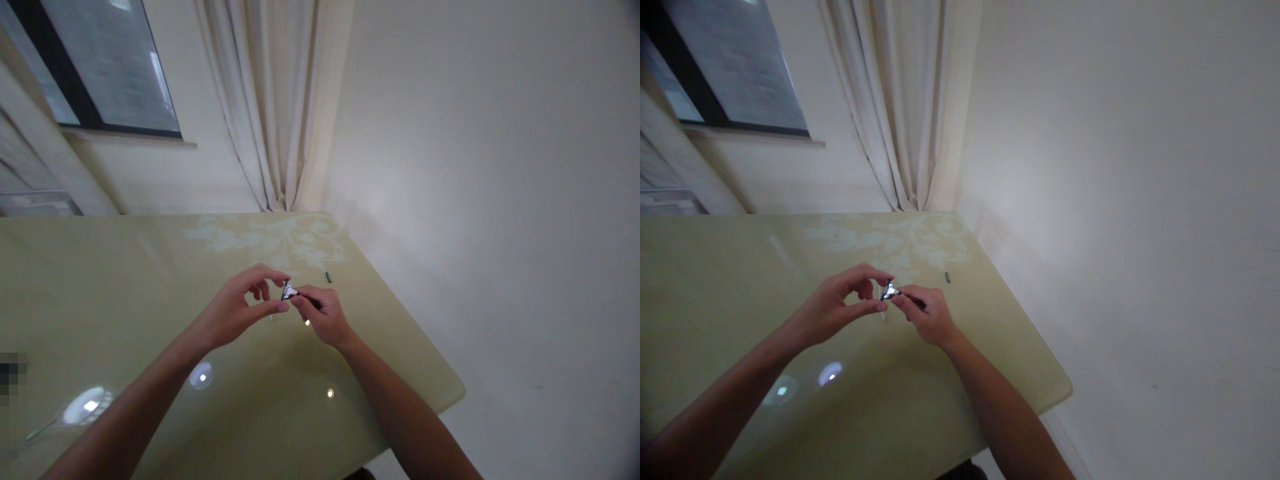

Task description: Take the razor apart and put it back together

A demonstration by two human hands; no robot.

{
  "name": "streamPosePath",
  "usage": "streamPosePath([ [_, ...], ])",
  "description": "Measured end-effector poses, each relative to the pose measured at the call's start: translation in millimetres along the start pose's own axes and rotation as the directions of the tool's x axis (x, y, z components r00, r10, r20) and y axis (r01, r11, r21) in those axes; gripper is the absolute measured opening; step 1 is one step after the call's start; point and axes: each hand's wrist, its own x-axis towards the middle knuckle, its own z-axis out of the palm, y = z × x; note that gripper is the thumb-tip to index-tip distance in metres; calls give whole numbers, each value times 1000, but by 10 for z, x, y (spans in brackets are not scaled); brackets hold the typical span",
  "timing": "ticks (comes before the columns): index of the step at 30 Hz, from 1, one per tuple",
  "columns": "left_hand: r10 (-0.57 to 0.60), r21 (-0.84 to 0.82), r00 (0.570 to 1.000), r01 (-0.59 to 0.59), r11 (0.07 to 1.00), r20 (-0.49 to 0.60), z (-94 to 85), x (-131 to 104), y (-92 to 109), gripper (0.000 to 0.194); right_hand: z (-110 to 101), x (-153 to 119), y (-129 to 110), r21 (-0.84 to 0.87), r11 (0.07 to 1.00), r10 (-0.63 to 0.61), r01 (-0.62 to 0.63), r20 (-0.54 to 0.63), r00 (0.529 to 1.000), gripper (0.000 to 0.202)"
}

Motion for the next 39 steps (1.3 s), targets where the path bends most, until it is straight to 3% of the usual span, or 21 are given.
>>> streamPosePath([
  [4, 32, 46, 999, -33, 998, 14, -15, -7, -7, 39, -9, 0, -6, -8, 1000, -9, 9, 7, 1000, 37],
  [12, -30, 112, 999, 34, 993, -39, 12, -10, 18, 34, -27, -7, 46, -31, 999, -19, 19, 2, 1000, 29],
  [16, -72, 134, 996, 80, 988, -61, -7, -12, -68, 40, -76, 38, 44, -220, 971, -120, 94, -106, 987, 20],
  [19, -85, 174, 995, 91, 980, -42, -6, -17, -264, 40, -288, 135, 91, -355, 927, -222, 122, -257, 941, 17],
  [21, -84, 252, 996, 78, 965, 12, 18, -32, -453, 27, -517, 197, 189, -415, 909, -217, 29, -413, 885, 22],
  [24, -76, 351, 980, 7, 936, 185, 81, -81, -744, 30, -870, 232, 421, -410, 875, -34, -257, -581, 813, 32],
  [27, -113, 464, 947, -42, 885, 301, 127, -146, -930, 42, -1069, 210, 659, -413, 780, 186, -471, -565, 804, 33],
  [29, -133, 506, 928, -66, 860, 348, 132, -178, -973, 49, -1093, 193, 776, -477, 679, 263, -559, -553, 791, 31],
  [33, -168, 495, 898, -62, 867, 407, 112, -186, -942, 44, -1028, 188, 903, -601, 496, 317, -627, -547, 775, 28],
  [39, -206, 493, 887, -28, 870, 414, 105, -166, -886, 31, -1005, 198, 952, -667, 411, 320, -621, -532, 784, 28],
])
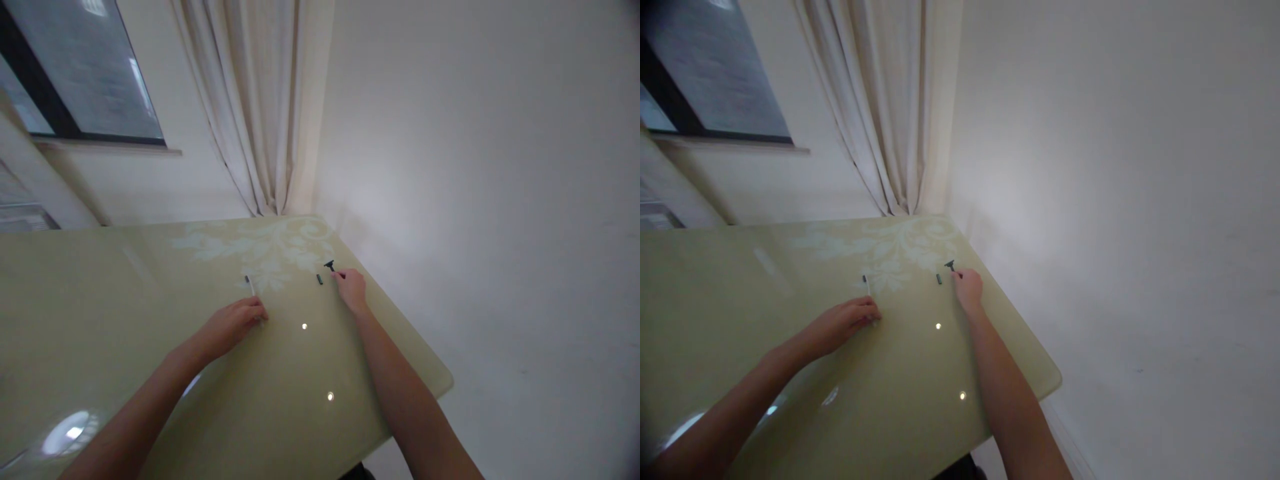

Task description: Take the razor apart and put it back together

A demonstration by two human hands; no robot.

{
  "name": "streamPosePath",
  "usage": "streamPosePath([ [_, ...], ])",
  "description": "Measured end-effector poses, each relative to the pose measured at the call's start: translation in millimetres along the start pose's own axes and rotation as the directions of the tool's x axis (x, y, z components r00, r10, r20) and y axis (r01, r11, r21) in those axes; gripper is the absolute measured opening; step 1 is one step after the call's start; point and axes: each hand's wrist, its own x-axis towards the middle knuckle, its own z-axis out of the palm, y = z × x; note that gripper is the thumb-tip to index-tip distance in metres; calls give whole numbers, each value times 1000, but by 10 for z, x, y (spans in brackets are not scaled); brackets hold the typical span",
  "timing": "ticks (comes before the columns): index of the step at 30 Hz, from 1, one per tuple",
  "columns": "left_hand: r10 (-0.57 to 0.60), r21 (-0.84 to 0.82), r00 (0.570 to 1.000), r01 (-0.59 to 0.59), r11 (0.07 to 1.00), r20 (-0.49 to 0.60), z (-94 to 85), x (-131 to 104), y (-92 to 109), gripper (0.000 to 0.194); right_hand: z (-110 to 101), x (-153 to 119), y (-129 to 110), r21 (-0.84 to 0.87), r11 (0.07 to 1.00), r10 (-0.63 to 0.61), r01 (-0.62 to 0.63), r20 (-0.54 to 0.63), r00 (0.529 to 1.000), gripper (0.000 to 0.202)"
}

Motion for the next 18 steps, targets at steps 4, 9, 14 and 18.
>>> streamPosePath([
  [4, 7, -95, 1000, -10, 995, -30, 7, 7, -35, 25, -3, -7, 2, -23, 1000, 7, -7, -1, 1000, 27],
  [9, -334, 13, 926, 342, 940, -175, 9, 48, 41, 40, -10, -21, -23, -15, 1000, 23, -23, -8, 1000, 25],
  [14, -594, 192, 791, 612, 767, -146, 92, 106, 261, 69, 25, -8, -34, 28, 999, 36, -36, -19, 999, 24],
  [18, -607, 173, 774, 632, 755, -179, 182, 179, 320, 57, 58, -7, -10, 55, 998, 41, -38, -47, 998, 30],
])
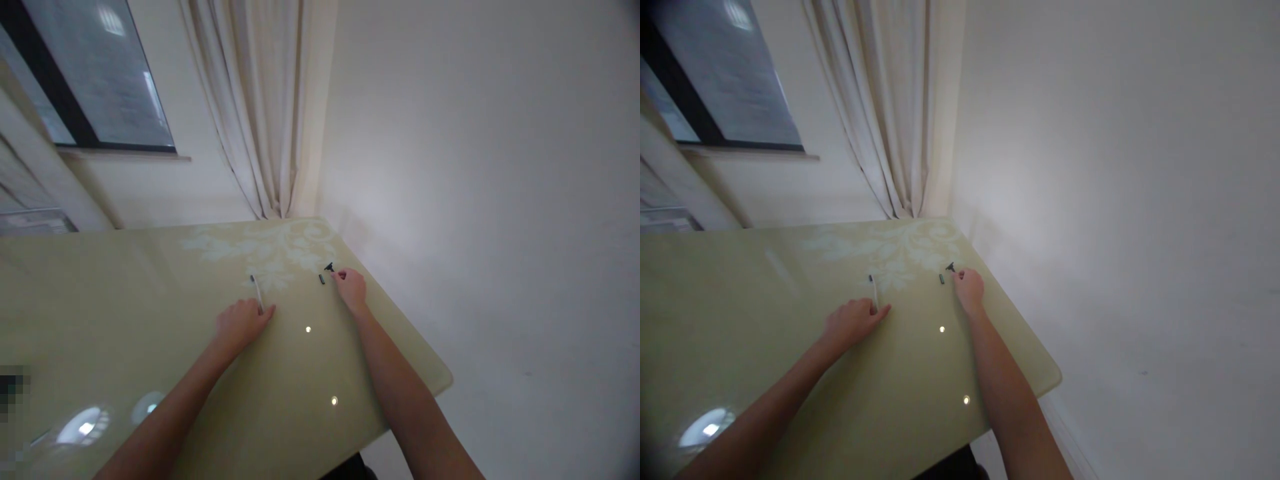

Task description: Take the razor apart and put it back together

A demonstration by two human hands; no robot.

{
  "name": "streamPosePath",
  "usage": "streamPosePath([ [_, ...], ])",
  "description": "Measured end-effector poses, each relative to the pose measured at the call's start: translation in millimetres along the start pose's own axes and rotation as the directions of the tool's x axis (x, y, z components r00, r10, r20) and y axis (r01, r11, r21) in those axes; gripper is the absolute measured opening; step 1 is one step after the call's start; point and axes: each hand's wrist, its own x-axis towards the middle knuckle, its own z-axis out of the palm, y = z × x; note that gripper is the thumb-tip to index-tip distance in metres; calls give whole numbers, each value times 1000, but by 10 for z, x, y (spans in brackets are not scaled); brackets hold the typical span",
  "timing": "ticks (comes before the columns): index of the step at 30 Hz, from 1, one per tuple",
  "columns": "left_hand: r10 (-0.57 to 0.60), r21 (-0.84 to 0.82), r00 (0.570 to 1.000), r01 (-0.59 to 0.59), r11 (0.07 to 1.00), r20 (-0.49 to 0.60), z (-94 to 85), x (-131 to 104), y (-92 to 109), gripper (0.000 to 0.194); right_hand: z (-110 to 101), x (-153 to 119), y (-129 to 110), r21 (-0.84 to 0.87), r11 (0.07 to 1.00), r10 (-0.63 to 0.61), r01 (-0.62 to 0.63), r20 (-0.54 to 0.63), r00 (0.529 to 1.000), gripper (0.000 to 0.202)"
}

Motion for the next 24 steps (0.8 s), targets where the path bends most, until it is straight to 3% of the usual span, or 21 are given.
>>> streamPosePath([
  [4, -38, -37, 998, 37, 999, -42, 19, 32, 39, 40, -41, -30, 1, 30, 1000, -5, 8, -91, 996, 37],
  [8, 4, -91, 993, -15, 996, -119, -43, -56, 173, 39, -65, -149, -216, 260, 952, -106, 161, -214, 971, 39],
  [12, 115, -133, 968, -146, 980, -221, -113, -226, 526, 40, -6, -384, -600, 617, 756, -258, 217, -23, 966, 61],
  [15, 216, -153, 945, -258, 954, -247, -129, -290, 806, 33, 5, -500, -761, 745, 639, -365, 191, 76, 928, 59],
  [17, 272, -174, 930, -319, 932, -245, -118, -254, 916, 36, -25, -489, -757, 785, 604, -326, 143, 79, 942, 57],
  [20, 297, -211, 930, -341, 916, -216, -68, -42, 941, 46, -100, -362, -644, 857, 514, -149, 40, 43, 988, 57],
  [24, 262, -226, 955, -288, 931, -138, 43, 443, 889, 31, -166, -178, -469, 928, 342, 110, -147, 116, 987, 56],
])
